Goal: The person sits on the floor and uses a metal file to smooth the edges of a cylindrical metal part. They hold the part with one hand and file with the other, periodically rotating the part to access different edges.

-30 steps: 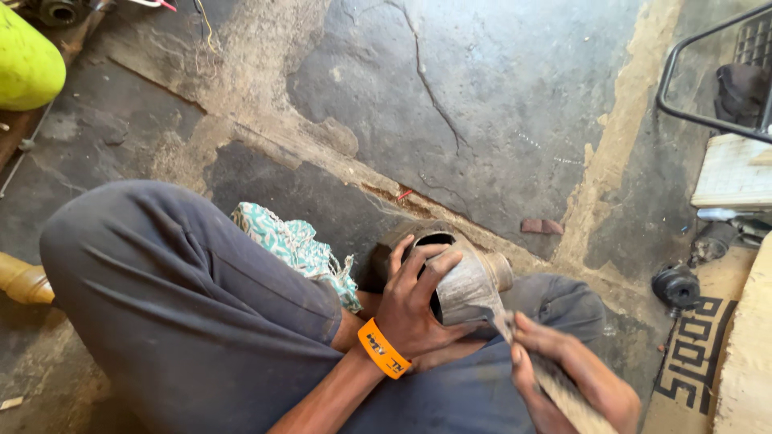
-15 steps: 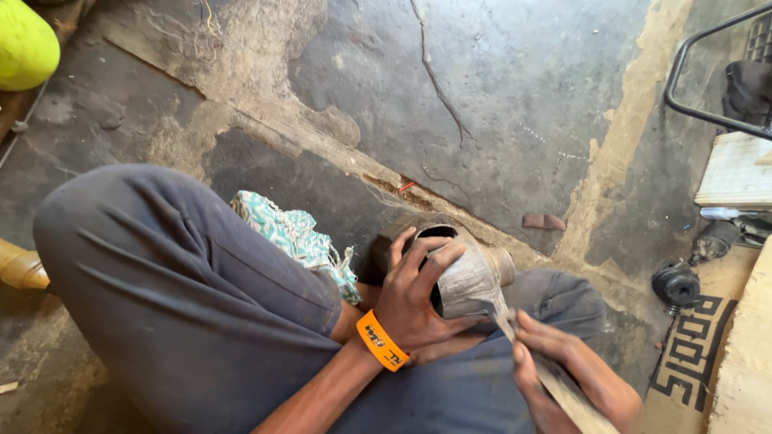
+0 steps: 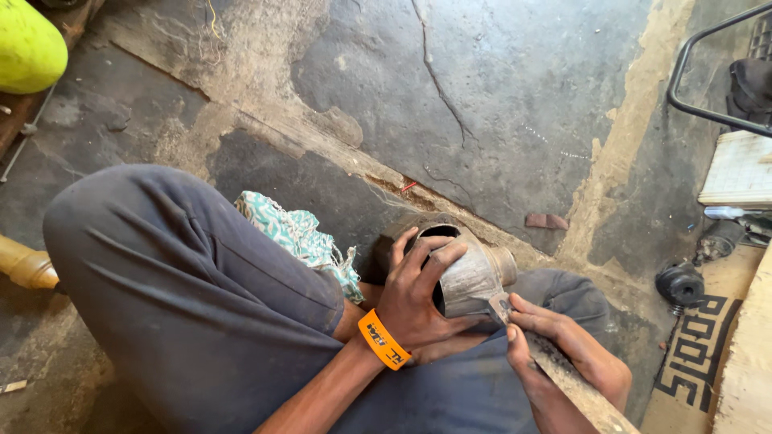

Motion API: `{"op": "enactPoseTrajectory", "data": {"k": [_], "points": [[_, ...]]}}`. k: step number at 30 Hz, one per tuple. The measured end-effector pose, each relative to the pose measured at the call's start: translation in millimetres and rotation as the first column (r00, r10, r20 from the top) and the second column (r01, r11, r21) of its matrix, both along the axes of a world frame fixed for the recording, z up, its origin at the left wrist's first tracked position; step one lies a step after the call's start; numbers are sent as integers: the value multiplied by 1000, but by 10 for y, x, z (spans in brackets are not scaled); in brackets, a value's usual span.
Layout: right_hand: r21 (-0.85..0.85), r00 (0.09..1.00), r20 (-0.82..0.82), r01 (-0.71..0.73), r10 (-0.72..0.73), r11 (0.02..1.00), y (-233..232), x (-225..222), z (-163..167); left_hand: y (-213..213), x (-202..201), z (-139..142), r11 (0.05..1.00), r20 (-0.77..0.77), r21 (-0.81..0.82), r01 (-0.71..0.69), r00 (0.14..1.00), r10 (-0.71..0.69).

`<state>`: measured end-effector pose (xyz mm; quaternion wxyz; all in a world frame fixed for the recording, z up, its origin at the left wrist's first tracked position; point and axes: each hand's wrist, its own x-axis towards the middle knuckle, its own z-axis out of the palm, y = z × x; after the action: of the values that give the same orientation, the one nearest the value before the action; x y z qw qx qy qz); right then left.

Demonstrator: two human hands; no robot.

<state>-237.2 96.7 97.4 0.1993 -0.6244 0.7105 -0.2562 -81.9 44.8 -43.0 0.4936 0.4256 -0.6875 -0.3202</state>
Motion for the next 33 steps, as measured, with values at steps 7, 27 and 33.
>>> {"op": "enactPoseTrajectory", "data": {"k": [7, 27, 33], "points": [[-73, 990, 40, -131, 135, 989, 31, -90, -8, -5, 10, -17, 1000, -18, 11, -1, 1000, 1], [-33, 997, 77, 35, -32, 999, 44, -85, -136, -5, 4, -27, 1000, 6, 13, 8, 1000, -8], [-57, 995, 89, 39, -34, 998, 68, -15, -163, 8, 2, -33, 1000, -15, 16, -1, 1000, 1]]}}
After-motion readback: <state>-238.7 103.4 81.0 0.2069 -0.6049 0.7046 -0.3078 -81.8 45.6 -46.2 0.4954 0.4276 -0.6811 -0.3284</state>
